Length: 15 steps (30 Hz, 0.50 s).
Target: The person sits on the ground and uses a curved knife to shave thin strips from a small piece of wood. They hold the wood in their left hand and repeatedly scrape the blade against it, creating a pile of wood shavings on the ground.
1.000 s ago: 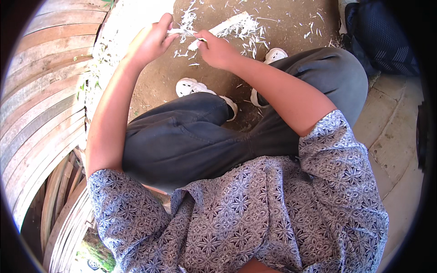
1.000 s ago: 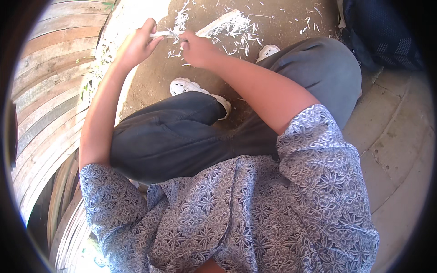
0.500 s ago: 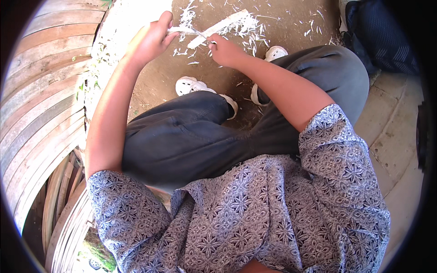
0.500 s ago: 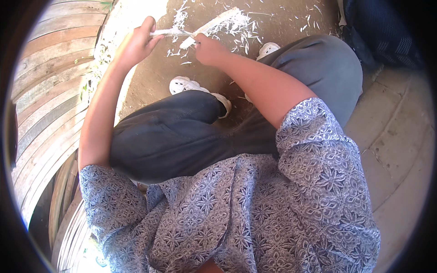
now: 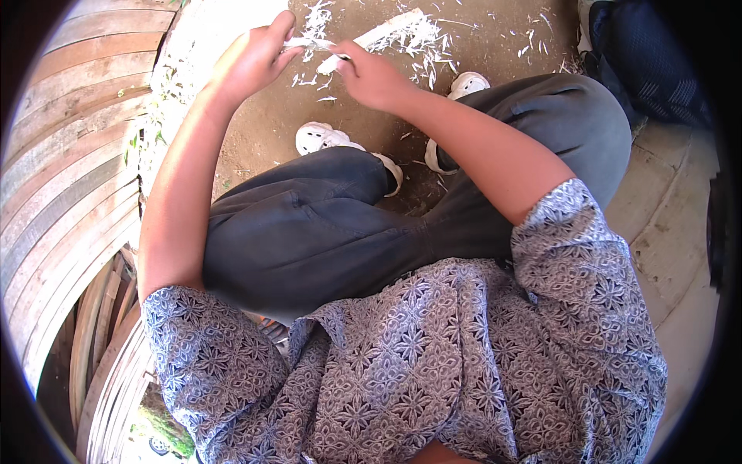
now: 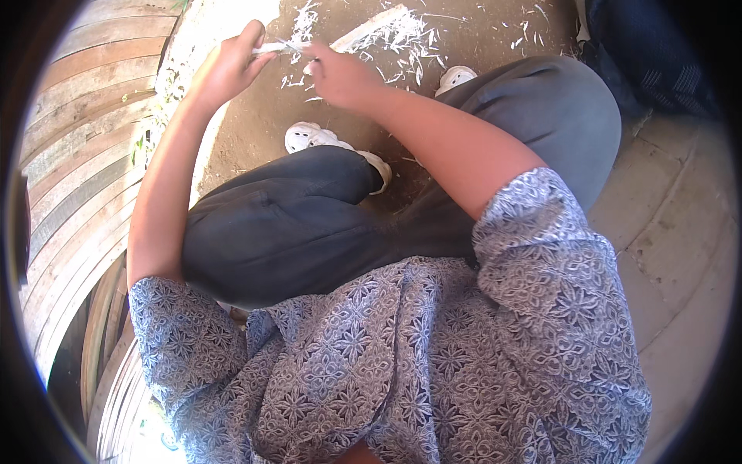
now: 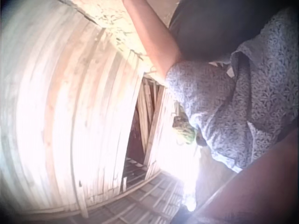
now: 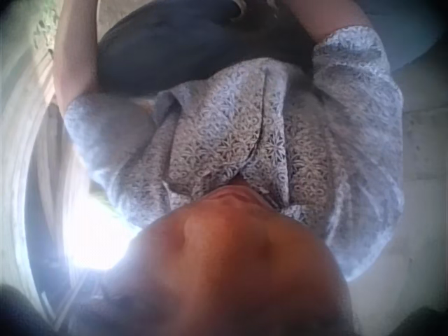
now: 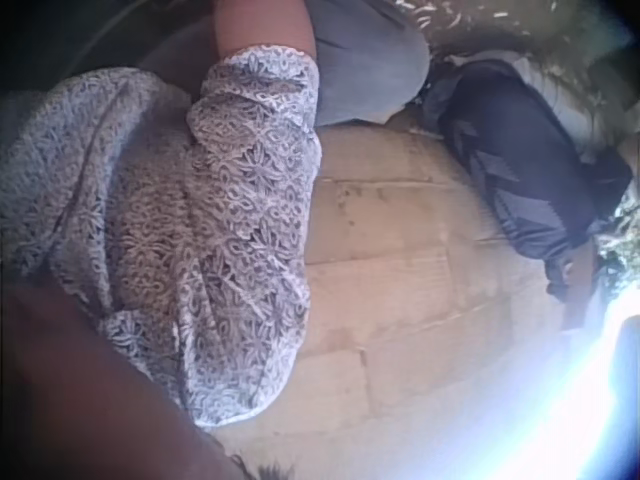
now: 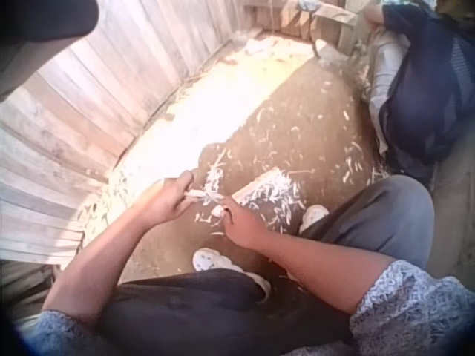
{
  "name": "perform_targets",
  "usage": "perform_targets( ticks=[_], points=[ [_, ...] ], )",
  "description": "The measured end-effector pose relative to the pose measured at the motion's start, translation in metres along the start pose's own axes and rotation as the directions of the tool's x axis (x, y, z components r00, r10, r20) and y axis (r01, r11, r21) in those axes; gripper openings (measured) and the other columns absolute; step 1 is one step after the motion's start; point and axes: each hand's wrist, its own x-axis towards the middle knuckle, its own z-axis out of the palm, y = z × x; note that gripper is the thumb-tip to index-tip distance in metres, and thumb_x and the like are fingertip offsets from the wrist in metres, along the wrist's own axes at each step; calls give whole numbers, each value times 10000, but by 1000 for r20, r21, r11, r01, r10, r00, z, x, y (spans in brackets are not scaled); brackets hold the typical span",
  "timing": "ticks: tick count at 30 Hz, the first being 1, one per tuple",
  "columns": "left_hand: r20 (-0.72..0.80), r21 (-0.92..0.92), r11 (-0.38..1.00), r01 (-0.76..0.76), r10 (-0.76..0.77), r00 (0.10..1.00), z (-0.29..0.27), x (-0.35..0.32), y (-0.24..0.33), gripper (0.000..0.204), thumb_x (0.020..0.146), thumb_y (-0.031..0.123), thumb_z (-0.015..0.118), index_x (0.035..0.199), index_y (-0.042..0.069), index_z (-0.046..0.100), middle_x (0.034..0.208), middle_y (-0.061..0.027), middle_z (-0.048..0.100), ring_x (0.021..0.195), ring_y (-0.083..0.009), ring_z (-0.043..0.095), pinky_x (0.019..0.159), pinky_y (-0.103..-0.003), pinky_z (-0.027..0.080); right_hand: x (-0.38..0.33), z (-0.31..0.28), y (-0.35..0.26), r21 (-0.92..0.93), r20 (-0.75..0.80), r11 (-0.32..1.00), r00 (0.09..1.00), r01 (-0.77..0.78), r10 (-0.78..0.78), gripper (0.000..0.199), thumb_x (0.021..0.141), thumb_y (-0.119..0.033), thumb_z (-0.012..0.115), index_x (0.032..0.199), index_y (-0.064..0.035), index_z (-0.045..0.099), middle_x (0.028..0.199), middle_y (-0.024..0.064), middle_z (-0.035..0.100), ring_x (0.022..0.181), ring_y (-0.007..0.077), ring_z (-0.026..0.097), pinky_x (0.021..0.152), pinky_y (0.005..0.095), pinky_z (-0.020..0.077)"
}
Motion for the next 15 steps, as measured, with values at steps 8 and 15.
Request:
perform_targets(
  ticks=[8, 15],
  points=[
    [40, 33, 999, 34, -35, 999, -3, -7, -6, 262, 925, 212, 695, 1081, 66, 544, 743, -202, 626, 634, -372, 585, 611, -435, 456, 9, -9, 36, -205, 194, 937, 927, -283, 322, 353, 1012, -274, 459, 1339, -159, 525, 1026, 155, 694, 944, 325, 674, 845, 448, 511],
    [282, 12, 988, 156, -153, 947, -20, 2, 16, 208, 860, 133, 692, 1023, 70, 580, 726, -177, 620, 668, -351, 603, 635, -424, 465, 12, -6, 72, -203, 69, 966, 981, -163, 180, 336, 978, -241, 495, 1291, -138, 561, 792, 119, 676, 656, 236, 656, 624, 411, 514]
  ],
)
